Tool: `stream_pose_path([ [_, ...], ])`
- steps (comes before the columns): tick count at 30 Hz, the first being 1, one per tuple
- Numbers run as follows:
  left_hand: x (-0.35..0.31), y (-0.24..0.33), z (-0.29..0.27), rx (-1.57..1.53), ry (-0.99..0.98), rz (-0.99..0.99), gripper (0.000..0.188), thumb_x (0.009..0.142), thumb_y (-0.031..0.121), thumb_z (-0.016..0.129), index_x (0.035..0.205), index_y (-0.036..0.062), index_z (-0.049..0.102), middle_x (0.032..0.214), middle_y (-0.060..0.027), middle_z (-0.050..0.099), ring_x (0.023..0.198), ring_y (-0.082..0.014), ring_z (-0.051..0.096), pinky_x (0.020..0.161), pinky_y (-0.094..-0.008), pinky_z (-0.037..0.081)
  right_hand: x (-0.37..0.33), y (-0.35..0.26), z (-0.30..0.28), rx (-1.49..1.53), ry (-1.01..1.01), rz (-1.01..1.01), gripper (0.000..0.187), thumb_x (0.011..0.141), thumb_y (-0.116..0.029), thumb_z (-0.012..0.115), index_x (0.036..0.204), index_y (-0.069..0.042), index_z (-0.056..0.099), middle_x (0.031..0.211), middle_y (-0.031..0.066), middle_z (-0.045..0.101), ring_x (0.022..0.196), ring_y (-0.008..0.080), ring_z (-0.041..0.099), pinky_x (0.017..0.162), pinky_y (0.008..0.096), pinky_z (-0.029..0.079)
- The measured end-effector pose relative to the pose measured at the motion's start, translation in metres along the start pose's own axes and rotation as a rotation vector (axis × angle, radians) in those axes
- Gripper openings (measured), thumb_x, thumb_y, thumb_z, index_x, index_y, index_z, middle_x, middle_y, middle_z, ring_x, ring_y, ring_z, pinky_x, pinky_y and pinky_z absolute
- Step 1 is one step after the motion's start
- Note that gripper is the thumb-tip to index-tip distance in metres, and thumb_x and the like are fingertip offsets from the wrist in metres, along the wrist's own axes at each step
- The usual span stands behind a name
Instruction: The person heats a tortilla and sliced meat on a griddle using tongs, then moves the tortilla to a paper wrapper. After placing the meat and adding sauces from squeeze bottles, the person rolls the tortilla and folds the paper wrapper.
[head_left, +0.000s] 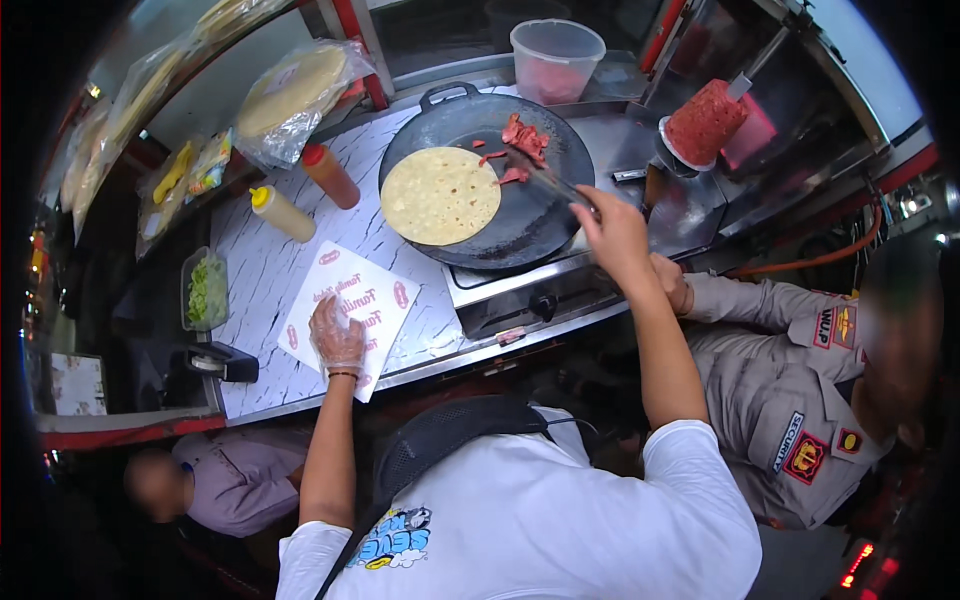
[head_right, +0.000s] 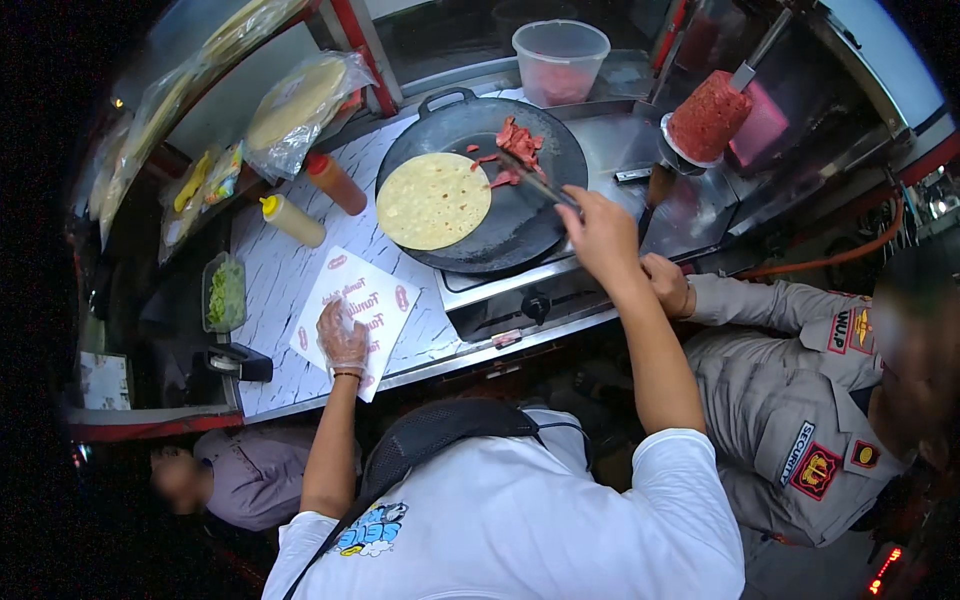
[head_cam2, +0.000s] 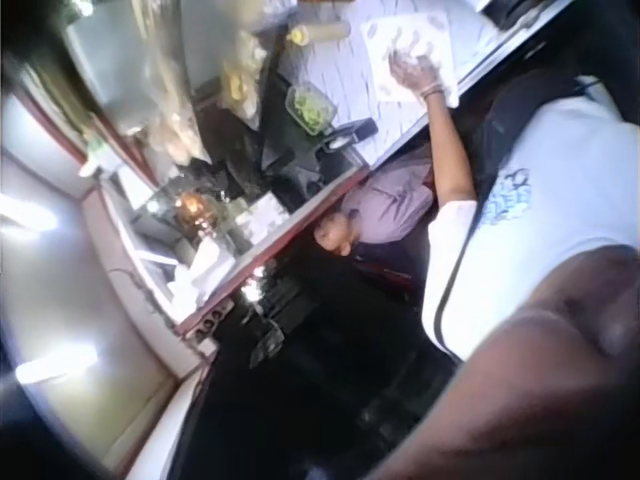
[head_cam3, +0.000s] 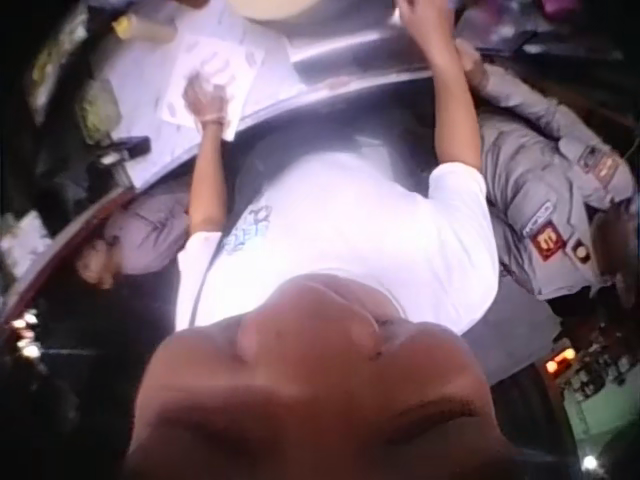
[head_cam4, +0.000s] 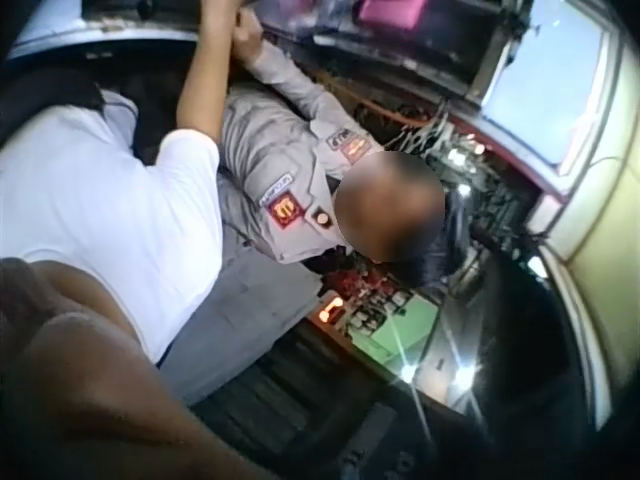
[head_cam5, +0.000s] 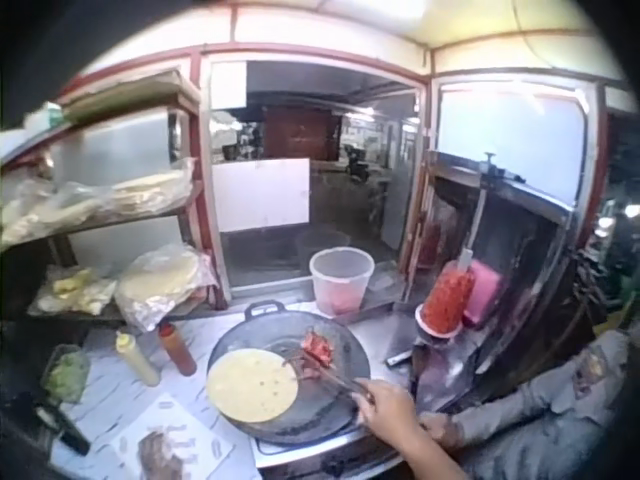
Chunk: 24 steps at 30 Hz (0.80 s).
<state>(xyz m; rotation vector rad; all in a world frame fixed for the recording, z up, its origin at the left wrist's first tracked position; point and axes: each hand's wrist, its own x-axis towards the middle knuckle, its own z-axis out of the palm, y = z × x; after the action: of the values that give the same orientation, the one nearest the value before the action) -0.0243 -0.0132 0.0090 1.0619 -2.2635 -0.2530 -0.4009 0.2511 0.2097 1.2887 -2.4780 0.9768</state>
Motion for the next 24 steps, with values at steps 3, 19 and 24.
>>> stream_pose_path([
  [3,-0.002,-0.004,-0.002,-0.005,-0.014,-0.022,0.058,0.069,0.015,0.065,0.125,0.0027,0.055,0.129,-0.0155,0.053,0.119,-0.0371,0.048,0.106,-0.0471,0.038,-0.001,-0.009,-0.025,0.073,0.076,0.052,0.03,0.087,-0.027,0.069,0.107,-0.005,0.07,0.092,0.0168,0.07,0.08,0.0346,0.068,0.072,0.0413,0.052],
  [19,-0.002,-0.013,-0.001,-0.135,-0.075,-0.05,0.058,0.072,0.018,0.064,0.127,0.0037,0.055,0.133,-0.0168,0.051,0.125,-0.0369,0.044,0.11,-0.0486,0.031,0.012,-0.048,-0.001,-0.126,0.051,0.091,0.033,0.087,-0.028,0.068,0.112,-0.007,0.069,0.099,0.0177,0.07,0.089,0.0377,0.067,0.078,0.0456,0.053],
  [24,-0.001,-0.003,-0.006,-0.175,-0.104,-0.059,0.059,0.072,0.018,0.064,0.128,0.0032,0.054,0.133,-0.0174,0.05,0.127,-0.0366,0.042,0.111,-0.0495,0.029,0.01,-0.063,0.027,-0.227,-0.023,0.071,0.029,0.087,-0.024,0.069,0.11,-0.006,0.07,0.098,0.0188,0.07,0.085,0.0354,0.069,0.074,0.0383,0.053],
])
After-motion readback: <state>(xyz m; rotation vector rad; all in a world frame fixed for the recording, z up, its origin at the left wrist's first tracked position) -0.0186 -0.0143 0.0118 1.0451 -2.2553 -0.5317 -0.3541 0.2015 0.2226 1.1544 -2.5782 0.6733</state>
